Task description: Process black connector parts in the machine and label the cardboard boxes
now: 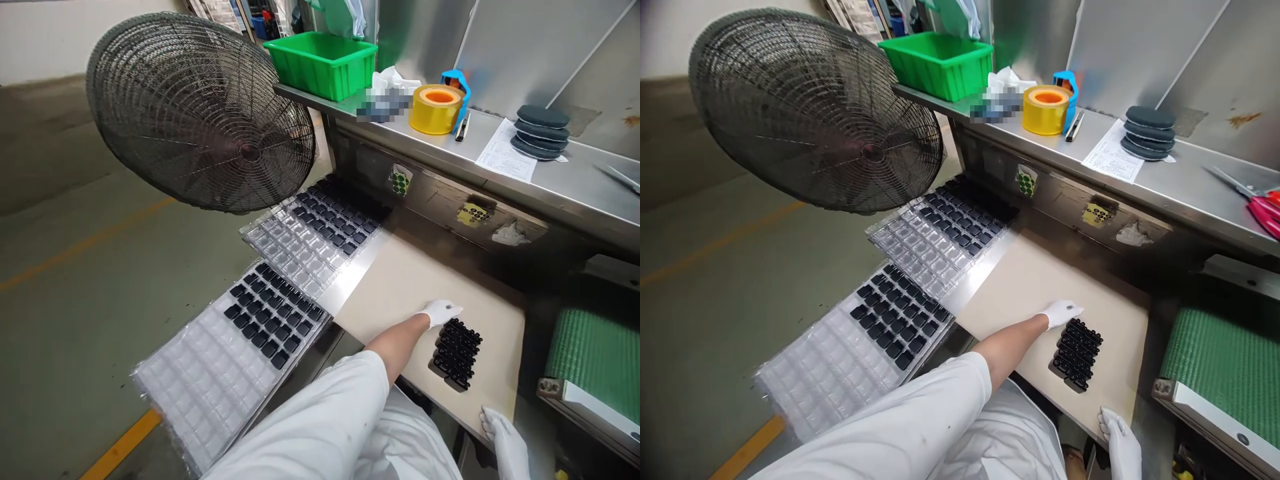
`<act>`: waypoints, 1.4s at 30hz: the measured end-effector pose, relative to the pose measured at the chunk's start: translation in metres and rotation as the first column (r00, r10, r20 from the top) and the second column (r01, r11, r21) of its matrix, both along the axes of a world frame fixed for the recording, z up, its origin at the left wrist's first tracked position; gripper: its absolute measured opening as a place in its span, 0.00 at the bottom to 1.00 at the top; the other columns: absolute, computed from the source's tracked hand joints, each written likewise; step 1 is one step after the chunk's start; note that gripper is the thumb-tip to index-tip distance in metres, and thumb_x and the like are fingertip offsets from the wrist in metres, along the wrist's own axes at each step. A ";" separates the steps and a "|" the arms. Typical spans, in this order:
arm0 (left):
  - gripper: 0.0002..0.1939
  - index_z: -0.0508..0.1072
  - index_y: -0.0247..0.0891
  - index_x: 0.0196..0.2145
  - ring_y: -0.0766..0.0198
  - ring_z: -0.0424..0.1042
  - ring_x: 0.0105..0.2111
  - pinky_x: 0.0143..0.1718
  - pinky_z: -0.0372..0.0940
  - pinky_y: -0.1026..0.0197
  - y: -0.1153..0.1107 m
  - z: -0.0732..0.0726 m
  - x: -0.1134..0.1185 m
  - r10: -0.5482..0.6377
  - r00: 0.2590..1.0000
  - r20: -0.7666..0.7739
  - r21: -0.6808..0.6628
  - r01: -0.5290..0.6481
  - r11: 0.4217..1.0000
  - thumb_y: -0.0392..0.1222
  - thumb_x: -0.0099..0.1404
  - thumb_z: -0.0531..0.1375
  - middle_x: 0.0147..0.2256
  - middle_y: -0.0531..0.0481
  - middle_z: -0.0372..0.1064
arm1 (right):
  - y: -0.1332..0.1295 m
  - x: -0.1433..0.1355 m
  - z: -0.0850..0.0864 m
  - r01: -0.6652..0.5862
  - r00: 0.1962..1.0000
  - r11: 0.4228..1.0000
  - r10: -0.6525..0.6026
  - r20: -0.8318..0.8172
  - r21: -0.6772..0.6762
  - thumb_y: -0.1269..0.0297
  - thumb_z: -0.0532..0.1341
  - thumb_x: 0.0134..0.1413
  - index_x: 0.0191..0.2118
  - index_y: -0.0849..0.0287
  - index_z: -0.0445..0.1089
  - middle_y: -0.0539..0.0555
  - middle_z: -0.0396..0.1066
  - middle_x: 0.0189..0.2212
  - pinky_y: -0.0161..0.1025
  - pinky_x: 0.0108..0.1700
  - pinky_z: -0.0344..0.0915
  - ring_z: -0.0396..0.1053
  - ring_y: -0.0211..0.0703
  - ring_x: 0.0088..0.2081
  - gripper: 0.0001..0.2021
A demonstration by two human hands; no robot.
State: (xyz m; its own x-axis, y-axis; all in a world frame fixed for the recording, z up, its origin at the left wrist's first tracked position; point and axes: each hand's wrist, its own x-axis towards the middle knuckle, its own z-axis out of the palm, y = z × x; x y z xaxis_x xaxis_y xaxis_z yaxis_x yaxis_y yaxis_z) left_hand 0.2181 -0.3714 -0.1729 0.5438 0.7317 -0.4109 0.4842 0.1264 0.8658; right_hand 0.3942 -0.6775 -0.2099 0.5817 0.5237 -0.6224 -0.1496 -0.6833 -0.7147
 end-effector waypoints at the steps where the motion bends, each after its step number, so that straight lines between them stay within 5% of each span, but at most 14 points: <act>1: 0.25 0.79 0.39 0.39 0.58 0.71 0.40 0.49 0.66 0.58 0.000 0.000 0.000 0.003 1.000 0.003 0.000 -0.003 1.000 0.64 0.67 0.56 0.39 0.48 0.77 | 0.001 -0.001 0.002 -0.004 1.000 1.000 0.004 0.001 0.002 0.49 0.68 0.29 0.40 0.63 0.78 0.63 0.81 0.44 0.49 0.50 0.75 0.77 0.64 0.50 0.29; 8: 0.27 0.79 0.38 0.42 0.57 0.71 0.42 0.50 0.65 0.58 -0.003 0.002 -0.002 0.017 1.000 0.012 -0.002 -0.017 1.000 0.64 0.68 0.55 0.41 0.47 0.77 | 0.007 -0.008 0.012 -0.011 0.999 1.000 0.011 0.046 0.000 0.48 0.65 0.27 0.37 0.64 0.79 0.62 0.82 0.40 0.48 0.50 0.76 0.78 0.62 0.46 0.28; 21: 0.26 0.76 0.37 0.39 0.58 0.69 0.40 0.48 0.64 0.57 -0.002 -0.002 -0.002 0.011 1.000 0.007 0.011 -0.011 1.000 0.63 0.69 0.53 0.38 0.48 0.74 | -0.005 -0.005 -0.025 -0.055 0.990 0.994 0.042 0.137 0.096 0.47 0.66 0.32 0.31 0.59 0.78 0.59 0.82 0.39 0.47 0.52 0.74 0.77 0.59 0.46 0.22; 35: 0.26 0.75 0.38 0.37 0.59 0.67 0.38 0.46 0.64 0.58 -0.005 0.000 -0.005 0.024 0.999 0.047 0.004 -0.024 1.000 0.66 0.66 0.55 0.36 0.50 0.71 | 0.001 -0.013 -0.005 -0.066 0.984 0.996 0.054 0.171 0.064 0.46 0.63 0.31 0.34 0.60 0.80 0.60 0.82 0.41 0.48 0.57 0.72 0.76 0.61 0.49 0.25; 42: 0.28 0.77 0.36 0.39 0.58 0.68 0.39 0.47 0.64 0.57 -0.006 0.006 -0.004 0.026 0.999 0.032 0.012 -0.026 1.000 0.66 0.68 0.54 0.37 0.47 0.74 | 0.000 -0.011 -0.010 -0.053 0.990 0.995 0.042 0.136 0.081 0.47 0.64 0.31 0.34 0.61 0.79 0.60 0.81 0.40 0.49 0.54 0.73 0.77 0.60 0.46 0.25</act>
